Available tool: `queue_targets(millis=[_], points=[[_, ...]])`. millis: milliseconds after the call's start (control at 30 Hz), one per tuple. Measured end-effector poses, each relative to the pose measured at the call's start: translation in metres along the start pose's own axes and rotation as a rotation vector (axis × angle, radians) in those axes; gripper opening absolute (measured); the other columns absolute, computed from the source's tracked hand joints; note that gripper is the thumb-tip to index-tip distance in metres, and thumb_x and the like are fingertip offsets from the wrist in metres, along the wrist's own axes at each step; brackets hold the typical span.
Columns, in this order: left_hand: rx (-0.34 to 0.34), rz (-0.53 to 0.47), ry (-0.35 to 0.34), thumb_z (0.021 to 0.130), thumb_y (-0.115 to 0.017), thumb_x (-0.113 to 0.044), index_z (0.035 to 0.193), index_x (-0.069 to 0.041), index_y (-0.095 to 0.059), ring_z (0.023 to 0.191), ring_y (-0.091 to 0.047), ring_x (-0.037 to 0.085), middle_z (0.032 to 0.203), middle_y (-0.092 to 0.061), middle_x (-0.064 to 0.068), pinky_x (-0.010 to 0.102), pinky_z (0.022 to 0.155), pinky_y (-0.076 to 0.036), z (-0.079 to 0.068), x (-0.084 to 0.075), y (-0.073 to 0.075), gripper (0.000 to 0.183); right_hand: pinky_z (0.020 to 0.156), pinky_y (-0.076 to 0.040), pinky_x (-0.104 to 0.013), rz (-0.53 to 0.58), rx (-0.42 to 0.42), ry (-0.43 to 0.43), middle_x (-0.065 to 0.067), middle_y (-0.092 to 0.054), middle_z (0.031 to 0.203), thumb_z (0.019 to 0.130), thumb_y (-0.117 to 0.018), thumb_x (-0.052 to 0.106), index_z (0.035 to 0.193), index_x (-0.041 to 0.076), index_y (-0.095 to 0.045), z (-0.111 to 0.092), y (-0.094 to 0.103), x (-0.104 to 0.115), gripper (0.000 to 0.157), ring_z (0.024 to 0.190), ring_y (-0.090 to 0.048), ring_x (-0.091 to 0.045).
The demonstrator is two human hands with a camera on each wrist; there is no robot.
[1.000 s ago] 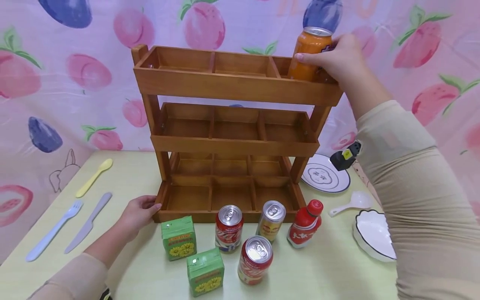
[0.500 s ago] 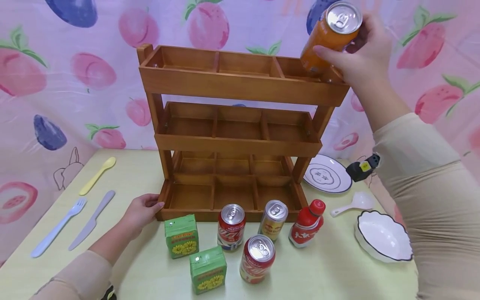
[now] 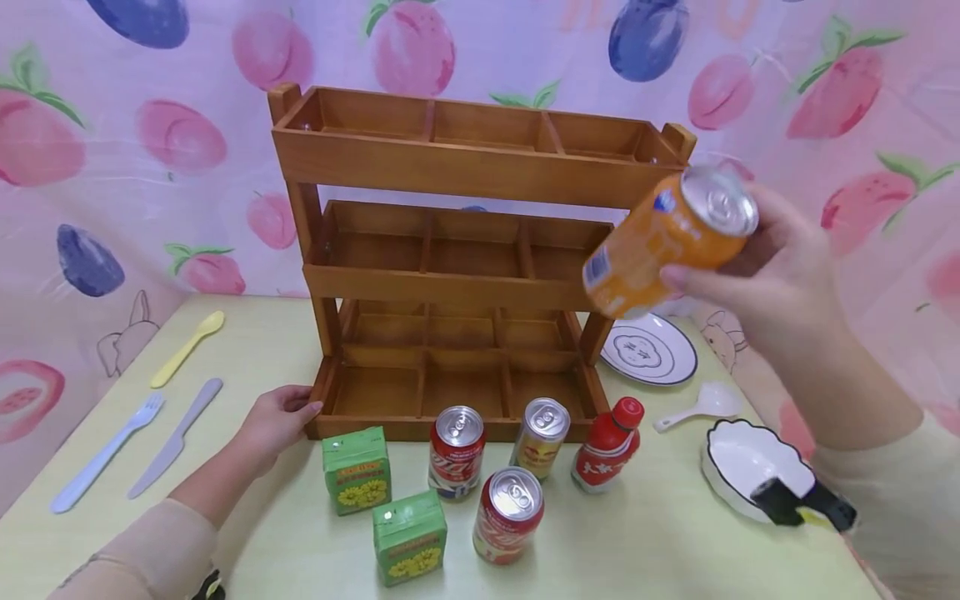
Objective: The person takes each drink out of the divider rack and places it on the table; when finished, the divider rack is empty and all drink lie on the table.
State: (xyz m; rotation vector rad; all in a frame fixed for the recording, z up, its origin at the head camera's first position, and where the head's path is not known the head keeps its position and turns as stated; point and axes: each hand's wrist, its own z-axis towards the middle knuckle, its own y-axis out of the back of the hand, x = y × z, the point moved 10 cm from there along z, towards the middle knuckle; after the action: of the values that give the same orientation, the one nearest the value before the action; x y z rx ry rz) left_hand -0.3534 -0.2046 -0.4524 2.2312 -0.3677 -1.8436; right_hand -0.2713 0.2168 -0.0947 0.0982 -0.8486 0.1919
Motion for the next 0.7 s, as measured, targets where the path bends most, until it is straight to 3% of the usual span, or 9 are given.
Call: queue_targets(millis=[200,333,467,700], points=[[0.002,-0.02,0.002,0.092,-0.052,-0.016,0.13,0.009,-0.035,0.111,-0.045,0.037,0.126,-0.042,0.029,0.041,0.086,-0.043,0.002,0.001,0.003,0.049,0.077,-0.049,-0.031,-0.149,0.193,-0.108,-0.016,-0.056,0.107,0.057,-0.069,-0.025,0.116,-0.008,-0.048,-0.069,-0.021,-0.047,0.064,0.096,-0.055,-0.026],[-0.005,-0.02,-0.005,0.091,-0.052,-0.016,0.129,0.009,-0.036,0.109,-0.047,0.035,0.124,-0.044,0.029,0.039,0.085,-0.044,0.003,0.0,0.002,0.048,0.08,-0.048,-0.032,-0.186,0.276,-0.189,-0.011,-0.058,0.106,0.055,-0.074,-0.019,0.114,-0.004,-0.048,-0.107,-0.025,-0.083,0.066,0.095,-0.056,-0.022],[-0.004,-0.02,-0.011,0.091,-0.052,-0.015,0.127,0.009,-0.038,0.106,-0.049,0.033,0.122,-0.046,0.028,0.037,0.083,-0.046,0.002,0.0,-0.001,0.046,0.082,-0.047,-0.034,-0.162,0.375,-0.251,-0.014,-0.056,0.105,0.057,-0.077,-0.013,0.113,-0.004,-0.047,-0.14,-0.027,-0.115,0.064,0.094,-0.056,-0.025],[0.0,-0.022,-0.015,0.091,-0.052,-0.014,0.127,0.009,-0.038,0.106,-0.049,0.034,0.122,-0.045,0.028,0.037,0.084,-0.046,0.001,-0.002,-0.005,0.045,0.085,-0.046,-0.034,-0.168,0.407,-0.411,-0.013,-0.055,0.109,0.061,-0.08,-0.002,0.114,0.002,-0.046,-0.184,-0.014,-0.165,0.064,0.097,-0.055,-0.027]])
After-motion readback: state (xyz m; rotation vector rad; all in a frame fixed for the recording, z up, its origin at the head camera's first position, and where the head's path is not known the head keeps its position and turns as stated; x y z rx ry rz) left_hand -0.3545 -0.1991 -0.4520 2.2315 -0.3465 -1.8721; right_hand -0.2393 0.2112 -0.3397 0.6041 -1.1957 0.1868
